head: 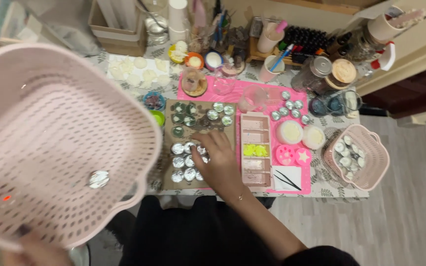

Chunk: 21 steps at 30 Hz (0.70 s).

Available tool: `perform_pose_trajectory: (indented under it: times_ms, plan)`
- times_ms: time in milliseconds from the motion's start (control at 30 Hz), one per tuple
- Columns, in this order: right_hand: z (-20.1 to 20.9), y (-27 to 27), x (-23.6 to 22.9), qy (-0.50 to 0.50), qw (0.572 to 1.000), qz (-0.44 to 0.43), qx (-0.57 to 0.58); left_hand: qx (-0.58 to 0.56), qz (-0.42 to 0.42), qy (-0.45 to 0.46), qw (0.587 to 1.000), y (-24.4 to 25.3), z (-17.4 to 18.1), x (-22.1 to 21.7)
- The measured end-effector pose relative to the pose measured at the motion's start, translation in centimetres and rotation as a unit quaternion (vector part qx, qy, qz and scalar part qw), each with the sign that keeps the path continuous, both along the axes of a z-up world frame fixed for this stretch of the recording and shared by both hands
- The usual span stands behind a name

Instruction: Organizing small candle components and molds into baskets and onto a workspace.

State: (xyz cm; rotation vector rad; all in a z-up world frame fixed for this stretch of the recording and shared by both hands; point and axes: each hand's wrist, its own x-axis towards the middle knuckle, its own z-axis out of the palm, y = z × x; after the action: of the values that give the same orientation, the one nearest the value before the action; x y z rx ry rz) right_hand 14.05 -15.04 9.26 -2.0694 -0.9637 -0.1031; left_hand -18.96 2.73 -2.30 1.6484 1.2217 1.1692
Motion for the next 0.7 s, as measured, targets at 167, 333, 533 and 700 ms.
perform_pose_trajectory:
  times_ms: [167, 333, 533, 700]
  plan:
    - [-0.5, 6.0, -3.2, -0.008, 0.986, 0.164, -0.019, -0.023, -0.014, -0.049, 0.998, -0.8, 1.6, 5.5]
    - [-5.0, 9.0, -5.2, -0.005, 0.961, 0.225, -0.163, -0.078, -0.033, -0.053, 0.995, -2.7, 3.5, 7.5]
    - [-7.6, 9.6, -5.8, 0.044, 0.963, 0.193, -0.185, -0.098, -0.029, -0.044, 0.994, -2.9, 3.8, 8.1]
    - [-5.6, 9.8, -5.2, 0.096, 0.968, 0.155, -0.169, -0.063, -0.06, -0.018, 0.996, -0.7, 0.7, 6.5]
